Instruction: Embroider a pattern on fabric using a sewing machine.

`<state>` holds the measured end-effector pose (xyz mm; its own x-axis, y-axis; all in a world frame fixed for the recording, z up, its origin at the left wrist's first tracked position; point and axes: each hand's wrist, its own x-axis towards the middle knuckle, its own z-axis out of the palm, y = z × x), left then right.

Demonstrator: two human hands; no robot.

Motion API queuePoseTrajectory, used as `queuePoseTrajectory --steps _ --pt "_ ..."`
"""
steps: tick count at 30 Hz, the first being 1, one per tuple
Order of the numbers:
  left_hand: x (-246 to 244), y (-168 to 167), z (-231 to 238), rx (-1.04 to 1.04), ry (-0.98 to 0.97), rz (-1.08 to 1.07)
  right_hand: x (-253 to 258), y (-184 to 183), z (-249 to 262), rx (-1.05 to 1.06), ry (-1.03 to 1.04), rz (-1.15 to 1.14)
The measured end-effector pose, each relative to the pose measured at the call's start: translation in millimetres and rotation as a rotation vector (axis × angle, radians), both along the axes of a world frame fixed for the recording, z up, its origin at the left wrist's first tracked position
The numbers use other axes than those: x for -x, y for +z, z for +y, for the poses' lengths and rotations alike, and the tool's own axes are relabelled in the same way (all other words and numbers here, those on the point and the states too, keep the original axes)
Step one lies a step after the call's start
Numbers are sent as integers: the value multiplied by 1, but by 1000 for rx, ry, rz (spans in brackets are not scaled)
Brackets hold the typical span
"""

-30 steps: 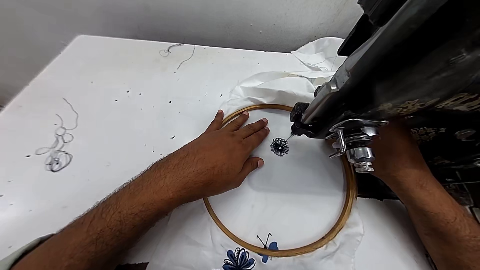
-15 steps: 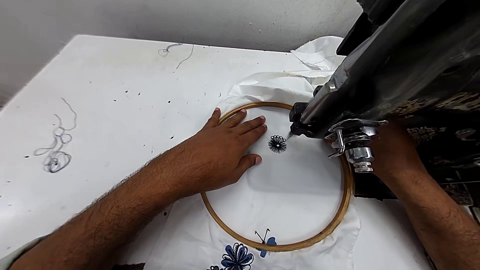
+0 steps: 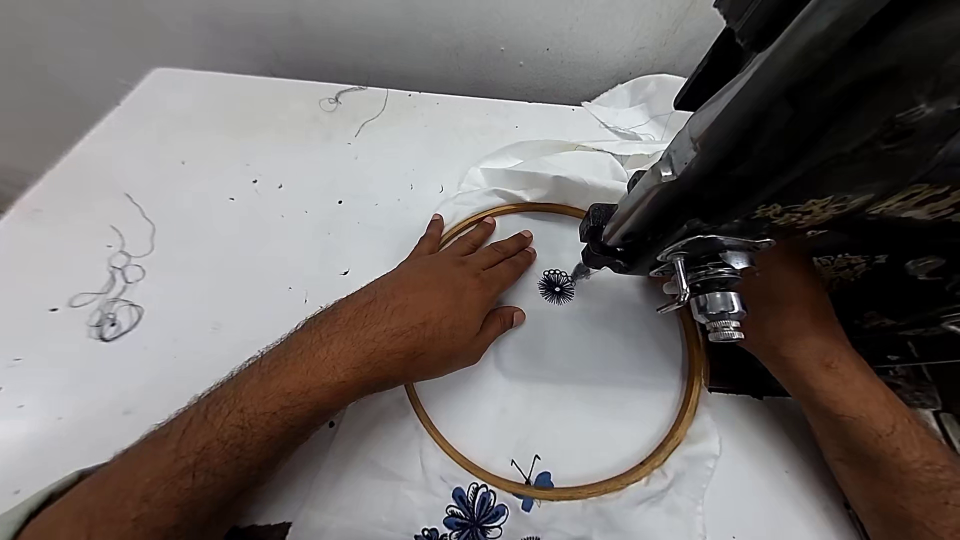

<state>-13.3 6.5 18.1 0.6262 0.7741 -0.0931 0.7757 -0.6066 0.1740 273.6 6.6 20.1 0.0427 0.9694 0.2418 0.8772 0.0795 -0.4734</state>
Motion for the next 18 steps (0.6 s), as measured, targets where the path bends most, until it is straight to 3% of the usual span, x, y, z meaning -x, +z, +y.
queuePoseTrajectory --steps 18 --pt "2 -4 7 -11 -4 -4 -1 -2 2 -21 8 -29"
